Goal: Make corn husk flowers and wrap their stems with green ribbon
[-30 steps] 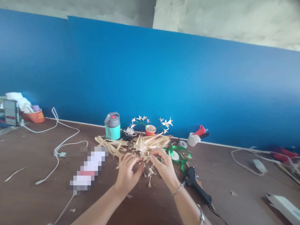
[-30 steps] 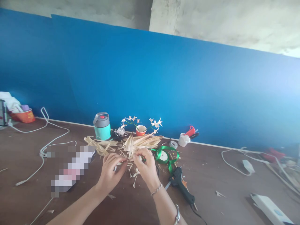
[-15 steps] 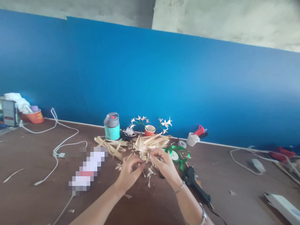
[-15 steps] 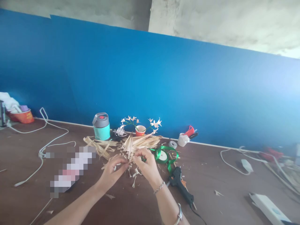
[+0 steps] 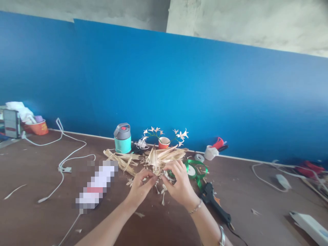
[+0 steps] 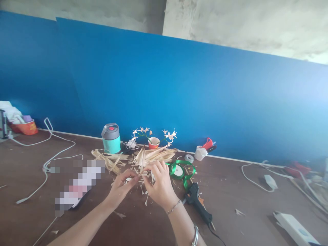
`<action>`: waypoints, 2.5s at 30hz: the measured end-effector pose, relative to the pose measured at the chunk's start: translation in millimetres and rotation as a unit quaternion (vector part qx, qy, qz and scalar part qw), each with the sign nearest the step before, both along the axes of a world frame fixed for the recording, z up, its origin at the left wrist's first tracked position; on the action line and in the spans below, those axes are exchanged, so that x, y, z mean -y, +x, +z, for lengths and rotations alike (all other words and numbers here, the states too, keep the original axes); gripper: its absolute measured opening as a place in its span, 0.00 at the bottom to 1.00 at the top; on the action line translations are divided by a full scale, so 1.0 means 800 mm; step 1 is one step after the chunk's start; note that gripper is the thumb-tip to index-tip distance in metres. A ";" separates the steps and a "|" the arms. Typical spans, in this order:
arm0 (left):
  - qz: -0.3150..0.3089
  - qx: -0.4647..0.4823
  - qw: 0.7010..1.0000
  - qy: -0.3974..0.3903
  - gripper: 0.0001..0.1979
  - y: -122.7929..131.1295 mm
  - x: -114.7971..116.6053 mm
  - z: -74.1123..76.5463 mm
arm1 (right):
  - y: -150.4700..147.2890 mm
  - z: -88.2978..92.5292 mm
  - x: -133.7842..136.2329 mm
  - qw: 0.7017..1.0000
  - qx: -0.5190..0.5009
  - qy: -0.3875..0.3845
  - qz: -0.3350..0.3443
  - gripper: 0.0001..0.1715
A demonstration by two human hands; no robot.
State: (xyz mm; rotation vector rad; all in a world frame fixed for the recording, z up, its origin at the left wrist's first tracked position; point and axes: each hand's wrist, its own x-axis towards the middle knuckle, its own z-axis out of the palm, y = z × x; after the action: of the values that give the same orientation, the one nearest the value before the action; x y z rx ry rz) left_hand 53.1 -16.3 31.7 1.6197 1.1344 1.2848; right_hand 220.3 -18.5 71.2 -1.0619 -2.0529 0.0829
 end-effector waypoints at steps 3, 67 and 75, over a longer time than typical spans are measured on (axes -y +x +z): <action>-0.012 0.008 1.000 -0.001 0.11 0.000 0.001 -0.002 | -0.001 0.000 0.002 1.000 0.024 0.013 -0.004 0.07; -0.048 0.011 0.999 -0.010 0.13 -0.001 0.000 -0.006 | -0.003 0.004 0.004 0.999 0.039 0.007 -0.009 0.07; -0.052 0.017 0.998 -0.008 0.14 0.000 0.000 -0.004 | -0.003 0.004 0.005 0.999 0.047 0.012 -0.014 0.07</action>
State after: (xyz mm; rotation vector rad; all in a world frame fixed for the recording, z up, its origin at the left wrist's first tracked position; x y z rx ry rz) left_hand 52.9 -16.3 28.7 1.6176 1.0249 1.2285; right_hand 217.5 -22.6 74.6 -1.0996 -2.1165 -0.0055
